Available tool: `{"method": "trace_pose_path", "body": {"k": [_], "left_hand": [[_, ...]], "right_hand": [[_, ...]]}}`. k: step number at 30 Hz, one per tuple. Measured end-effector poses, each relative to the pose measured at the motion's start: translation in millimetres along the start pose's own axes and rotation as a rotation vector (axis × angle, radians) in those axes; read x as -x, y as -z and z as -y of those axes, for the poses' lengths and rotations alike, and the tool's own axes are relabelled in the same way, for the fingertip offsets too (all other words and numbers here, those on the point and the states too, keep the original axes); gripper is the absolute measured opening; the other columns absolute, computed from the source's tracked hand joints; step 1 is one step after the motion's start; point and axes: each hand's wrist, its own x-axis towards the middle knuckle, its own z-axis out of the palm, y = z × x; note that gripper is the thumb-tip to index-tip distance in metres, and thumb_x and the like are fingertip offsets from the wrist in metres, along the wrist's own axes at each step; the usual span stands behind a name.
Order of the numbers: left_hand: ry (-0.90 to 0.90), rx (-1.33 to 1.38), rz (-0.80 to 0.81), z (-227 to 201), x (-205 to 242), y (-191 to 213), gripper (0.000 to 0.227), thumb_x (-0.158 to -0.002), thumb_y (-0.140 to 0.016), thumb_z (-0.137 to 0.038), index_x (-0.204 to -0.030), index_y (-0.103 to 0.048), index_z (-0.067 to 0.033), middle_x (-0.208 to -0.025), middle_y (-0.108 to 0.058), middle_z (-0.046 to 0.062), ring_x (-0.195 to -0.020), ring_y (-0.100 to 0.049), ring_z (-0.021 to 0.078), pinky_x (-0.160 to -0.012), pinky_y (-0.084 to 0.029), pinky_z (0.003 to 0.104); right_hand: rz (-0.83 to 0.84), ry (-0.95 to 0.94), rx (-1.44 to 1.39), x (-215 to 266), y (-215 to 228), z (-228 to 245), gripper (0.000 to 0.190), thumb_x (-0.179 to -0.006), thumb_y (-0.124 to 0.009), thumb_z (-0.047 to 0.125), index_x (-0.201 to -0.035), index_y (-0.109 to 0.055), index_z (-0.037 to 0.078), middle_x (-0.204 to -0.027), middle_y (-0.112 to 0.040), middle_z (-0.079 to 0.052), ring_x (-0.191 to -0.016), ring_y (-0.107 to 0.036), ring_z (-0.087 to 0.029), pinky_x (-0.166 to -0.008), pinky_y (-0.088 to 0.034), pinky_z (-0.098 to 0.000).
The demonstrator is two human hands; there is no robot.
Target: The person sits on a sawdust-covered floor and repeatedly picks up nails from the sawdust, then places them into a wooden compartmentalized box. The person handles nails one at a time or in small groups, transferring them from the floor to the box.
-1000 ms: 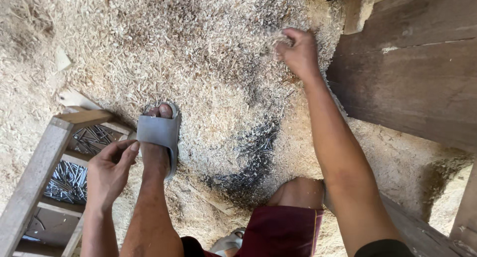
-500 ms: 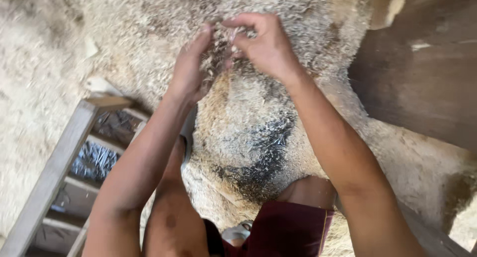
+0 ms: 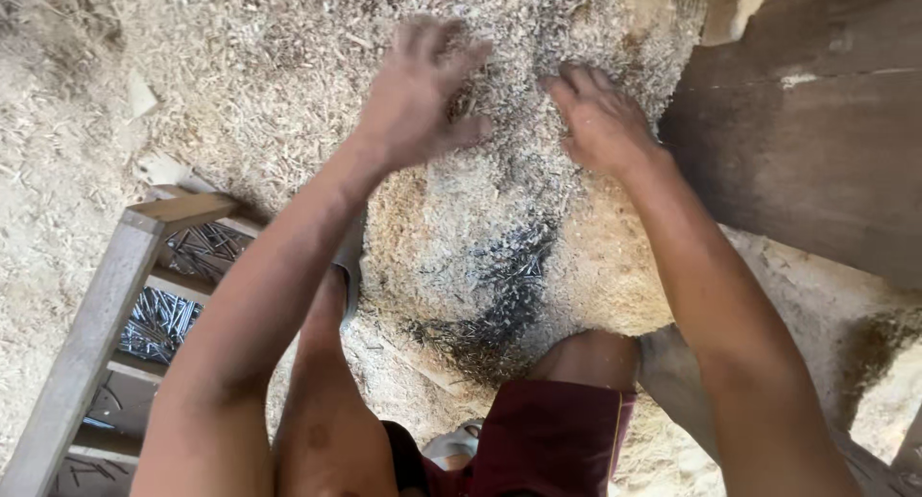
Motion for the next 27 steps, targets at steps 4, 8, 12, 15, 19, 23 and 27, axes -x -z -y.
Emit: {"method": "trace_pose_path", "body": {"k": [4,8,12,15,19,23,27], "left_hand": [[-0.146,-0.186,0.024,-33,-15,-25,0.055,-0.075,-0.077,-0.041,-0.127,-0.064,-0.0271,-0.144,-0.055,0.019,-0.133,-0.051,0.0424,-0.102,-0.05,0.059],[0.447,0.427,0.243,-11,-15,-11,0.017,-0.113,-0.056,-0.019,-0.119,-0.07,-0.0127,-0.127,-0.065,0.017,-0.108,-0.065,0.0338,-0.095,-0.061,0.047],[0.078,0.037,-0.121,22,0,25,0.017,-0.107,-0.065,-0.001,-0.12,-0.075,-0.0054,-0.128,-0.066,0.022,-0.111,-0.065,0.0366,-0.092,-0.062,0.042],[0.085,-0.28,-0.34,15,1,43,0.034,-0.092,-0.076,-0.018,-0.124,-0.072,-0.0063,-0.13,-0.067,0.024,-0.117,-0.063,0.0425,-0.096,-0.054,0.053],[0.106,0.305,-0.113,-32,-23,35,0.043,-0.099,-0.074,-0.03,-0.131,-0.066,-0.0018,-0.138,-0.063,0.024,-0.13,-0.057,0.0407,-0.11,-0.046,0.057],[0.208,1.057,0.153,-66,-39,2,0.062,-0.1,-0.057,-0.031,-0.149,-0.038,0.0018,-0.153,-0.046,0.024,-0.138,-0.052,0.038,-0.114,-0.045,0.051],[0.46,1.813,0.052,-67,-55,0,0.052,-0.102,-0.047,-0.027,-0.143,-0.043,0.0053,-0.144,-0.051,0.024,-0.133,-0.057,0.0395,-0.117,-0.045,0.05]], "right_hand": [[-0.037,-0.009,-0.049,2,-17,-15,0.073,-0.084,-0.074,0.003,-0.152,-0.048,0.014,-0.154,-0.047,-0.017,-0.142,-0.043,-0.034,-0.124,-0.029,-0.0515],[-0.235,-0.064,-0.271,11,-7,-28,0.048,-0.094,-0.069,0.005,-0.141,-0.064,0.011,-0.141,-0.057,-0.022,-0.114,-0.055,-0.039,-0.098,-0.046,-0.0533],[-0.266,-0.279,-0.739,13,6,-46,0.027,-0.105,-0.067,0.012,-0.13,-0.073,0.008,-0.12,-0.071,-0.016,-0.085,-0.065,-0.02,-0.069,-0.058,-0.0343],[-0.386,-0.299,-1.03,20,15,-60,0.03,-0.1,-0.073,0.011,-0.13,-0.068,0.008,-0.108,-0.076,-0.008,-0.081,-0.068,-0.009,-0.063,-0.057,-0.023],[-0.249,-0.082,-1.941,15,25,-62,0.022,-0.102,-0.068,0.0,-0.124,-0.068,0.002,-0.105,-0.073,-0.004,-0.09,-0.071,-0.011,-0.073,-0.063,-0.0296],[-0.042,0.319,-2.255,5,13,-44,0.01,-0.115,-0.061,0.006,-0.121,-0.067,0.001,-0.109,-0.074,-0.009,-0.097,-0.072,-0.014,-0.091,-0.062,-0.026],[-0.095,0.28,-2.336,-17,16,-13,0.022,-0.113,-0.058,0.014,-0.128,-0.065,-0.001,-0.117,-0.073,-0.013,-0.1,-0.072,-0.018,-0.09,-0.062,-0.027]]}}
